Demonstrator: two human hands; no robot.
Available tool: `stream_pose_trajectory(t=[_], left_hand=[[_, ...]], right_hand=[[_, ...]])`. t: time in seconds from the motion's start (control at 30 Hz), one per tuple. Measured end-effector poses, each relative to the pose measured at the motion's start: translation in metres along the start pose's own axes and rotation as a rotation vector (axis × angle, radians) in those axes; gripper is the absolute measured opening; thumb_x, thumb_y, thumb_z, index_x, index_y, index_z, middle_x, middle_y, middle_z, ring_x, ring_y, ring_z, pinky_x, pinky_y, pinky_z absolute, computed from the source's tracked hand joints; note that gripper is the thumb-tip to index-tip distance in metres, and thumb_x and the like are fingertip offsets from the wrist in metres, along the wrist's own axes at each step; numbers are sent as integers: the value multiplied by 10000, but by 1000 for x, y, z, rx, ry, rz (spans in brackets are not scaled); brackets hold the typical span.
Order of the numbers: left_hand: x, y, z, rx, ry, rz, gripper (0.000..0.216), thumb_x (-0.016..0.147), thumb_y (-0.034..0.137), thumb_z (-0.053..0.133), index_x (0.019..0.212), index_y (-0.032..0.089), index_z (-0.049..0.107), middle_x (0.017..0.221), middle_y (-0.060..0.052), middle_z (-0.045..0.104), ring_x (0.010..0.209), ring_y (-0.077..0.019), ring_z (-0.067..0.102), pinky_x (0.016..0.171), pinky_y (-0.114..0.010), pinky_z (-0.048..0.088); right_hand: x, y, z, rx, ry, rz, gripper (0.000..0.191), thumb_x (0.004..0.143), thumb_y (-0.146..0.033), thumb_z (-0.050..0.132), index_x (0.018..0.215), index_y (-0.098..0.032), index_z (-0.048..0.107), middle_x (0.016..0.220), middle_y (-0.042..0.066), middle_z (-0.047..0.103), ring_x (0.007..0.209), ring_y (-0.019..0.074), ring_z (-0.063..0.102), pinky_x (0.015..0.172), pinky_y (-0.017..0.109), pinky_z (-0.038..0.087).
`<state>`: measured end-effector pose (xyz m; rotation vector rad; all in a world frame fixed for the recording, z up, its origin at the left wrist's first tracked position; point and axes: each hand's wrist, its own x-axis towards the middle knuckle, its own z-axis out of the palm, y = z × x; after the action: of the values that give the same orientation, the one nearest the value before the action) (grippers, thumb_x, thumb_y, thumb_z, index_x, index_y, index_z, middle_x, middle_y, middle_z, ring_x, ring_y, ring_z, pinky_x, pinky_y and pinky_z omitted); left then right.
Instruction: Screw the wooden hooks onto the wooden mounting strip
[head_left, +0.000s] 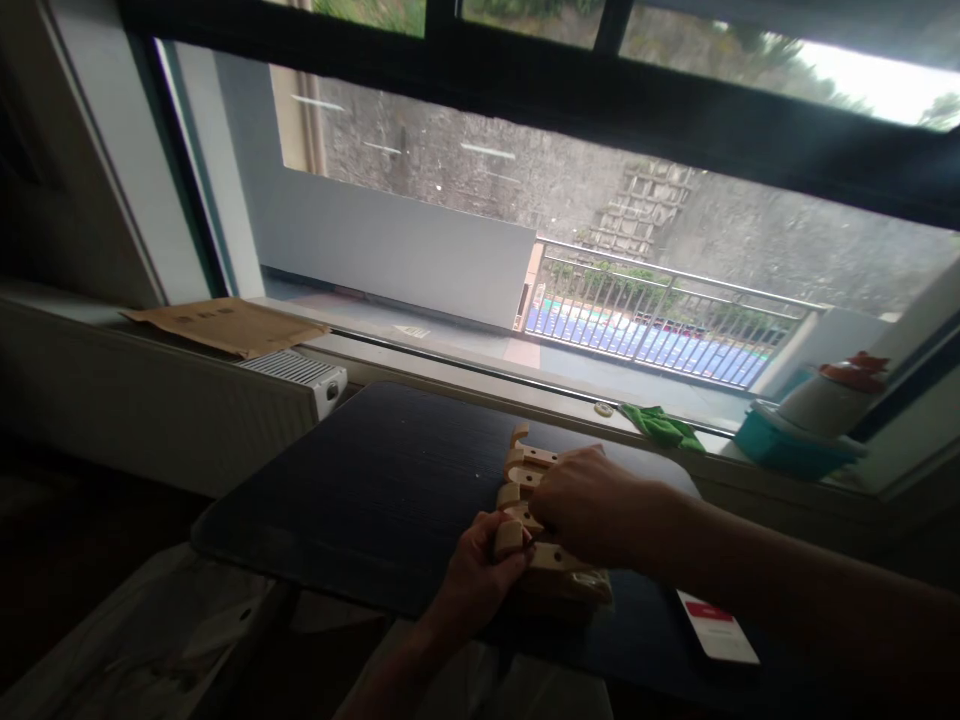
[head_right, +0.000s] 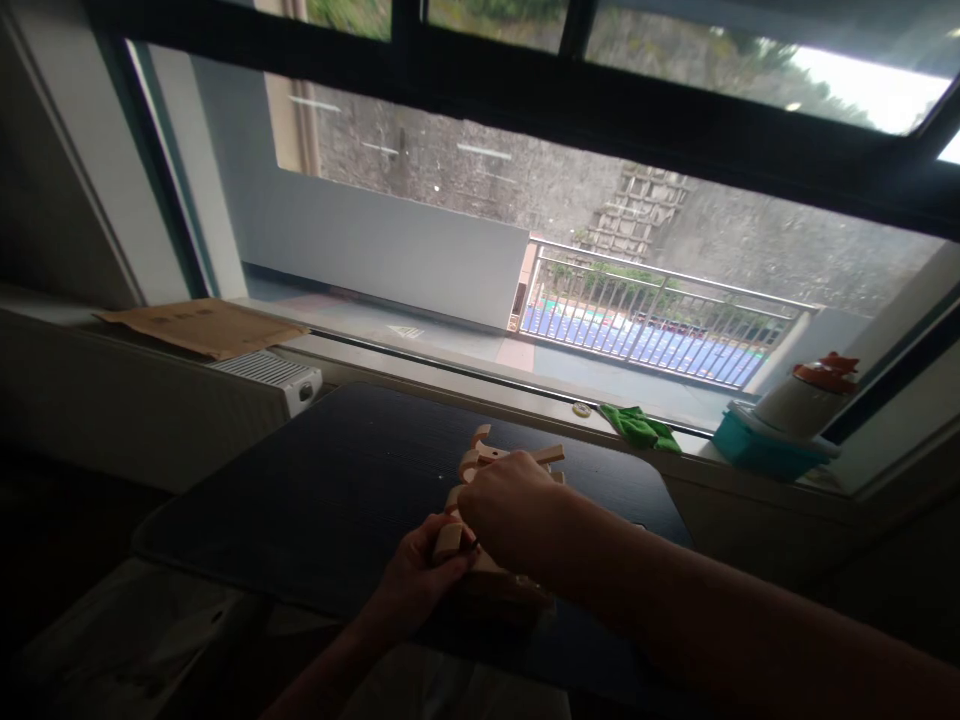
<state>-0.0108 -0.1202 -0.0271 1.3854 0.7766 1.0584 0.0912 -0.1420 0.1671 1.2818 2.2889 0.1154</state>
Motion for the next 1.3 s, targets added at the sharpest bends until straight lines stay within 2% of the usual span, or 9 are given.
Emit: stream_pose_trajectory(t=[0.13, 0.27, 0.43, 0.63, 0.83, 0.9, 1.0, 1.13, 1.3], left_hand=[[-2, 4, -2, 35, -5, -29, 81, 709, 225, 654, 766, 167, 647, 773, 7, 520, 747, -152, 514, 691, -235, 430], [-3, 7, -3, 37, -19, -60, 41, 719, 209, 639, 745, 178, 646, 790, 2, 520, 753, -156, 522, 686, -236, 431], [-1, 15, -2, 56, -12, -88, 40, 730, 224, 634, 746, 187, 639, 786, -4, 534, 770, -168, 528, 707, -248, 435], [1, 18, -4, 75, -47, -107, 45, 738, 229, 636, 754, 191, 653, 799, -5, 523, 779, -167, 530, 719, -244, 448], [0, 17, -5, 57, -50, -104, 47, 721, 160, 622, 748, 185, 652, 831, -11, 548, 808, -174, 536, 717, -237, 452], [0, 16, -5, 61, -53, -106, 40, 718, 146, 621, 717, 182, 639, 806, -7, 539, 782, -167, 530, 687, -227, 451], [1, 13, -5, 74, -59, -94, 61, 724, 144, 621, 749, 189, 654, 804, -4, 527, 785, -161, 525, 695, -220, 446], [0, 11, -5, 82, -58, -76, 84, 746, 155, 604, 786, 200, 663, 813, -3, 519, 807, -162, 528, 732, -225, 440], [1, 13, -5, 63, -59, -91, 70, 738, 165, 613, 787, 192, 656, 847, -12, 524, 815, -170, 538, 734, -237, 450]], right_hand=[[9, 6, 1, -37, -85, -122, 129, 737, -65, 572, 707, -120, 685, 657, 46, 640, 559, 131, 532, 505, 261, 286], [13, 19, 14, 152, -206, -28, 130, 757, -160, 571, 725, -125, 691, 639, 38, 628, 526, 124, 508, 459, 246, 275], [18, 25, 16, 312, -175, 89, 187, 789, -228, 518, 739, -152, 682, 678, 38, 634, 530, 125, 510, 444, 228, 280], [23, 27, -9, 197, -164, -69, 105, 695, -122, 610, 764, -132, 689, 720, 41, 645, 585, 119, 499, 482, 246, 278], [30, 24, 0, 187, -177, -193, 114, 718, -74, 597, 675, -133, 684, 591, 3, 598, 459, 80, 389, 442, 235, 255], [32, 20, 5, 170, -188, -172, 90, 695, -90, 623, 643, -137, 680, 533, -10, 559, 427, 83, 360, 429, 244, 247], [30, 19, 8, 267, -173, -33, 85, 698, -163, 628, 630, -151, 678, 478, -25, 496, 392, 84, 322, 401, 249, 226], [22, 22, 4, 391, -176, 108, 190, 773, -265, 566, 656, -169, 680, 490, -23, 495, 395, 81, 320, 385, 242, 204], [17, 21, 8, 310, -158, -20, 155, 812, -252, 556, 775, -171, 684, 639, 11, 618, 483, 98, 465, 448, 254, 226]])
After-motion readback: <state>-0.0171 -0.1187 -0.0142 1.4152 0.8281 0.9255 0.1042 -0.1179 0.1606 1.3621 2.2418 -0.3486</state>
